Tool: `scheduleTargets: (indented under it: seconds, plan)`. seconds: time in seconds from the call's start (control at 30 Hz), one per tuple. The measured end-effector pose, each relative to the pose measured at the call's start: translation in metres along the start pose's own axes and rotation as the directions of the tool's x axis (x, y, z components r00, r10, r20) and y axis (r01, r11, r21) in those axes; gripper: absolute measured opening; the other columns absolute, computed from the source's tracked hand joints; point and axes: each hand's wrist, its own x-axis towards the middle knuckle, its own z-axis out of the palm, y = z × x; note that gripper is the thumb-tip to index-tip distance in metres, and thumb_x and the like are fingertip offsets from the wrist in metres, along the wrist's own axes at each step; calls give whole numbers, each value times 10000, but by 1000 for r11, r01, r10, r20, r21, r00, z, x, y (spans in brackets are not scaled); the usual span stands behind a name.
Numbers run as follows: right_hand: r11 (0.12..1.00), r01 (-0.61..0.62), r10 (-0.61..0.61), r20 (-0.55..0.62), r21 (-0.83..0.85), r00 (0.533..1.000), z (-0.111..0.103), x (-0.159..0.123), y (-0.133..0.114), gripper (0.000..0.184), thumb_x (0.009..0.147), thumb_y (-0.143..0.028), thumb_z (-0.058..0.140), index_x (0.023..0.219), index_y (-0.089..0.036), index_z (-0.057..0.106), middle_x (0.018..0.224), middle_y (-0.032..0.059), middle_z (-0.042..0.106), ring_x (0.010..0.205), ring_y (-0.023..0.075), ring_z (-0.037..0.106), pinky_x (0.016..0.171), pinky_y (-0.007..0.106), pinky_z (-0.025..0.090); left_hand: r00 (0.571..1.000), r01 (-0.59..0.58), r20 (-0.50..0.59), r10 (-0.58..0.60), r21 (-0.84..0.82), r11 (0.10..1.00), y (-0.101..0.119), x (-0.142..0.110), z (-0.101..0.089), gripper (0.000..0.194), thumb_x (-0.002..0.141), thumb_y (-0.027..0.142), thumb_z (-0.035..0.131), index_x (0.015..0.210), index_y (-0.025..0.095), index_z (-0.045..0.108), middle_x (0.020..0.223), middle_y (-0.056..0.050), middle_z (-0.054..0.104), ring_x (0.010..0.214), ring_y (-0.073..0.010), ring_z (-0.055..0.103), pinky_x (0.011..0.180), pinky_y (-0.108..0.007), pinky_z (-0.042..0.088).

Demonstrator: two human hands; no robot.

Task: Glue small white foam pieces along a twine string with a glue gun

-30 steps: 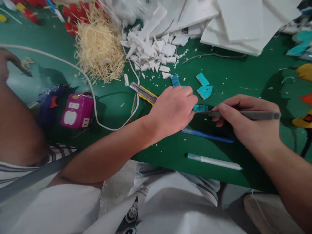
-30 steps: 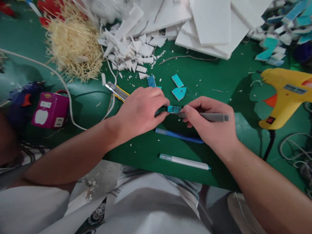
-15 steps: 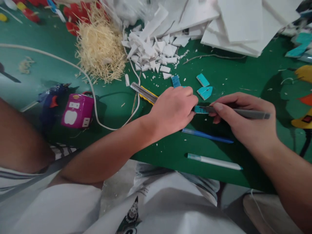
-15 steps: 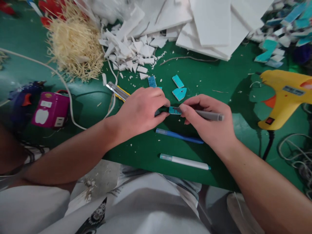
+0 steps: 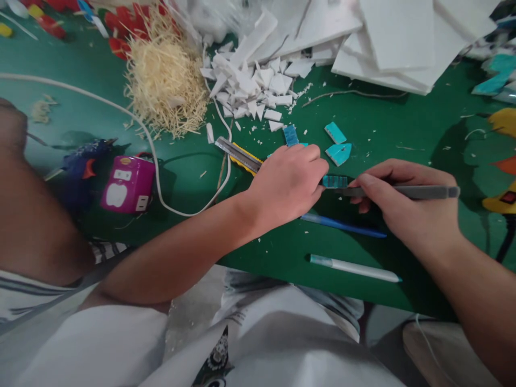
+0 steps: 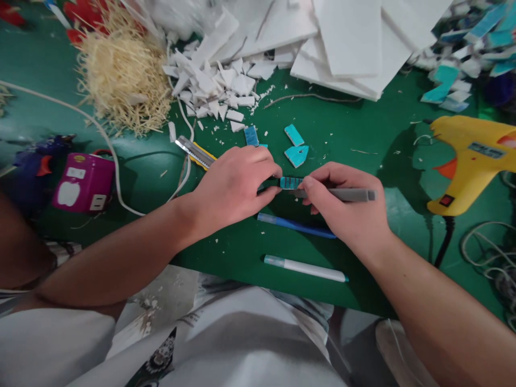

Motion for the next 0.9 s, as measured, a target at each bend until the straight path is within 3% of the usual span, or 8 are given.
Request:
scheduleTargets:
  seconds: [0.13, 0.37, 0.67, 0.8, 0.9]
  plan:
    - [999, -10, 14, -79, 49, 997, 2, 2, -5, 161, 874, -235, 759, 715, -237, 784, 645, -5, 723, 504, 113, 621, 490, 258, 495, 1000, -5, -15, 5, -2, 1000, 1, 0, -1, 198, 1058, 227, 605, 1030, 155, 788, 1009, -85, 728, 977, -258, 708, 813, -379, 481]
    - [997, -21, 35, -188, 74, 982, 2, 5, -13, 117, 794, -228, 752, 678, -226, 767, 601, -6, 706, 459, 106, 601, 477, 251, 492, 999, 16, 29, -16, 18, 1000, 1, -1, -5, 193, 1063, 253, 626, 1024, 158, 790, 992, -87, 721, 963, -272, 706, 786, -391, 463]
    - [998, 24, -13, -206, 52, 978, -2, 3, -9, 107, 813, -245, 755, 709, -235, 779, 622, -7, 719, 472, 111, 612, 486, 260, 509, 999, 28, 30, -30, 84, 996, -5, -2, -8, 179, 1054, 218, 608, 1051, 164, 779, 1038, -103, 744, 1044, -294, 721, 831, -396, 511]
    - [998, 38, -28, -203, 46, 979, -3, 3, -5, 131, 849, -282, 773, 724, -242, 780, 630, -6, 717, 482, 117, 617, 487, 266, 514, 988, 150, -46, -144, 161, 976, -7, -1, -16, 214, 1052, 155, 553, 1085, 177, 764, 1148, -125, 767, 1101, -305, 718, 894, -418, 535]
    - [998, 39, -29, -200, 48, 979, -2, 3, -6, 136, 854, -280, 774, 721, -252, 780, 628, -15, 716, 474, 114, 610, 485, 265, 513, 963, 265, 0, -268, 159, 951, -4, 4, -23, 220, 1079, 218, 575, 1194, 173, 757, 1253, -153, 760, 1218, -338, 703, 987, -455, 544]
